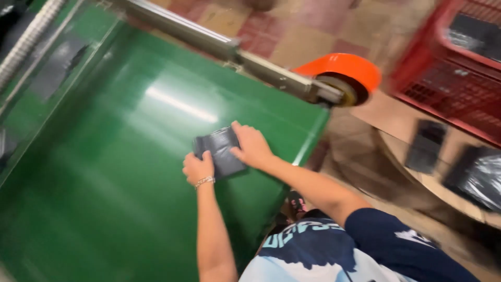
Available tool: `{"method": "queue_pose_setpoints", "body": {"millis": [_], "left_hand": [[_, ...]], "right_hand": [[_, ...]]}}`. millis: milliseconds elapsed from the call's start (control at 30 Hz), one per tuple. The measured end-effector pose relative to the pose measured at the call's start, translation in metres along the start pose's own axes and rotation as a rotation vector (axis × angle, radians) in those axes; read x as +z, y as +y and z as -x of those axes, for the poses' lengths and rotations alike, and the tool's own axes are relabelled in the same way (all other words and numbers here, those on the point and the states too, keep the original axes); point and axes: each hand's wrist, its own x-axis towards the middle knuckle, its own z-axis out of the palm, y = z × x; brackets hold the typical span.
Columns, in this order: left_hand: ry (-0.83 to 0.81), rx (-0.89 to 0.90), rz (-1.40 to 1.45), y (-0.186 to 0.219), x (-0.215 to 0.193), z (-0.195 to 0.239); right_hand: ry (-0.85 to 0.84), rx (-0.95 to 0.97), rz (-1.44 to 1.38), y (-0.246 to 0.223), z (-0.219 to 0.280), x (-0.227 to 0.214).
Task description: Folding plastic bags from a conveyor belt and stacking them into a storage crate
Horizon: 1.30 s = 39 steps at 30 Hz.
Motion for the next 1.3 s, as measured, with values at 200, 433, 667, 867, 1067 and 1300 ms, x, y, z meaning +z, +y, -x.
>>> {"method": "queue_pose_setpoints", "body": {"millis": [200,433,667,867,1067,1300], "left_hand": [[0.069,0.194,0.094,0.033,-0.044,0.036],[0.333,0.916,0.285,0.041,-0.064,0.082],[0.191,1.446,0.552,0.081,-0.133,0.18],[-0.052,1.553,0.658,0.1,-0.142,0.225],[0.076,1.345,0.782,0.141,-0.144,0.266],[-0.749,0.307,0.879,0.203,-0.053,0.337]], "right_hand": [[-0.047,0.022,-0.085,-0.015,0.047,-0.059],[0.198,-0.062,0.099,-0.014,0.096,-0.1],[0.203,-0.269,0.147,-0.018,0.141,-0.184],[0.121,-0.195,0.0,-0.022,0.207,-0.208],[0.258,-0.031,-0.303,-0.012,0.242,-0.245],[0.475,0.264,-0.557,0.071,0.29,-0.287]]}}
